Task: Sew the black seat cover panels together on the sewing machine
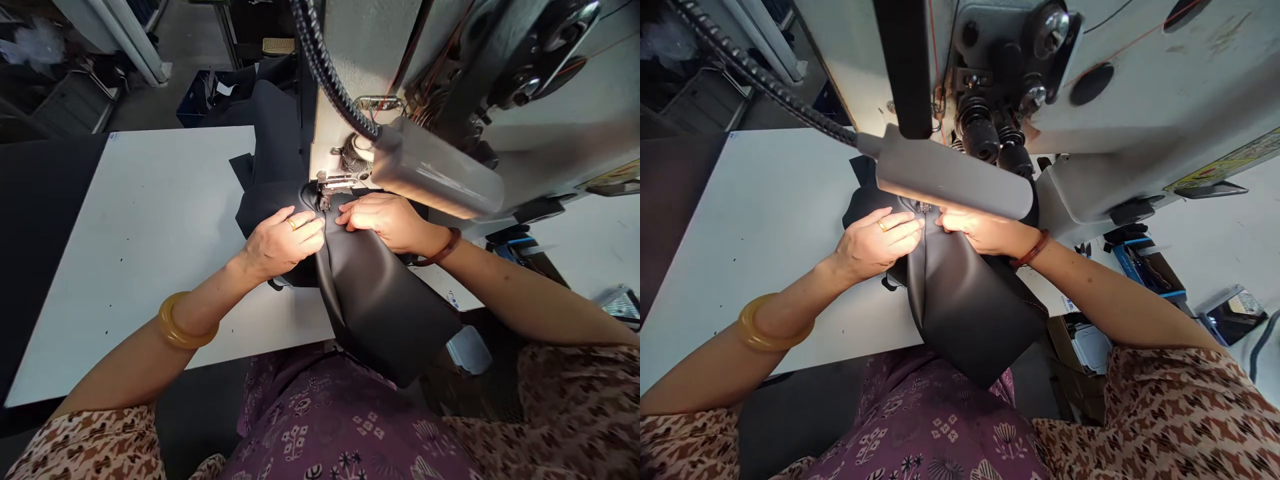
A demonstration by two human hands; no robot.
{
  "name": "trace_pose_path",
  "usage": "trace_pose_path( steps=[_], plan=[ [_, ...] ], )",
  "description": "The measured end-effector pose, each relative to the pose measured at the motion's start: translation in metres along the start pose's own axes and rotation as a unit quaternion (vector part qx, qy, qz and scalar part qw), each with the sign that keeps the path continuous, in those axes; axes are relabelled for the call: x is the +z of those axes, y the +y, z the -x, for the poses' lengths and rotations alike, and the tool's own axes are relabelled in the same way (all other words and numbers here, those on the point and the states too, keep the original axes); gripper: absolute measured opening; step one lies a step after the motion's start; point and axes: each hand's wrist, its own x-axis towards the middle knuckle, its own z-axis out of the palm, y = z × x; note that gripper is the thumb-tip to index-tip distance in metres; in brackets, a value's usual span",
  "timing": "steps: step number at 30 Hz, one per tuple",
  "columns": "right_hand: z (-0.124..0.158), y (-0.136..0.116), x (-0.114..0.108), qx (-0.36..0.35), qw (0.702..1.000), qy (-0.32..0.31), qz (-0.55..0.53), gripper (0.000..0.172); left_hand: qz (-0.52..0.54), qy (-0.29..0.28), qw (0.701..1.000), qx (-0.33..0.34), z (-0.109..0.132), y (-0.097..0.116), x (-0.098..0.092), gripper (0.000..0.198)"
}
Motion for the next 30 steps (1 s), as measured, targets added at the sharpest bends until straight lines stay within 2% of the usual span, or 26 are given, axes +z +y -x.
trace_pose_path(
  steps=[3, 8, 13, 18, 23, 25, 27, 30],
  plan=[
    [0.0, 0.0, 0.001, -0.002, 1.0, 0.012, -0.017, 0.021, -0.003, 0.022, 1.0, -0.01, 0.001, 0.0, 0.002, 0.025],
    [-0.001, 0.005, 0.003, -0.007, 0.999, 0.03, -0.033, 0.017, 0.019, 0.004, 0.999, -0.051, 0.003, 0.001, 0.007, 0.03],
    [-0.002, 0.008, 0.004, 0.0, 0.998, 0.039, -0.053, 0.018, 0.027, 0.024, 0.997, -0.062, 0.003, 0.001, 0.009, 0.032],
    [-0.002, 0.01, 0.006, 0.012, 0.997, 0.055, -0.062, 0.019, 0.079, -0.041, 0.989, -0.117, 0.004, 0.0, 0.011, 0.034],
    [-0.001, 0.015, 0.019, 0.059, 0.991, 0.098, -0.064, 0.018, 0.092, -0.032, 0.983, -0.156, 0.01, 0.002, 0.018, 0.035],
    [0.009, 0.01, 0.022, 0.099, 0.989, 0.108, -0.039, 0.022, 0.098, -0.025, 0.98, -0.168, 0.015, 0.008, 0.017, 0.039],
    [0.032, 0.002, 0.02, 0.148, 0.982, 0.12, 0.003, 0.033, 0.116, -0.014, 0.976, -0.184, 0.021, 0.017, 0.015, 0.048],
    [0.092, -0.011, 0.016, 0.243, 0.96, 0.128, 0.049, 0.032, 0.158, 0.012, 0.964, -0.215, 0.027, 0.022, 0.01, 0.073]
  ],
)
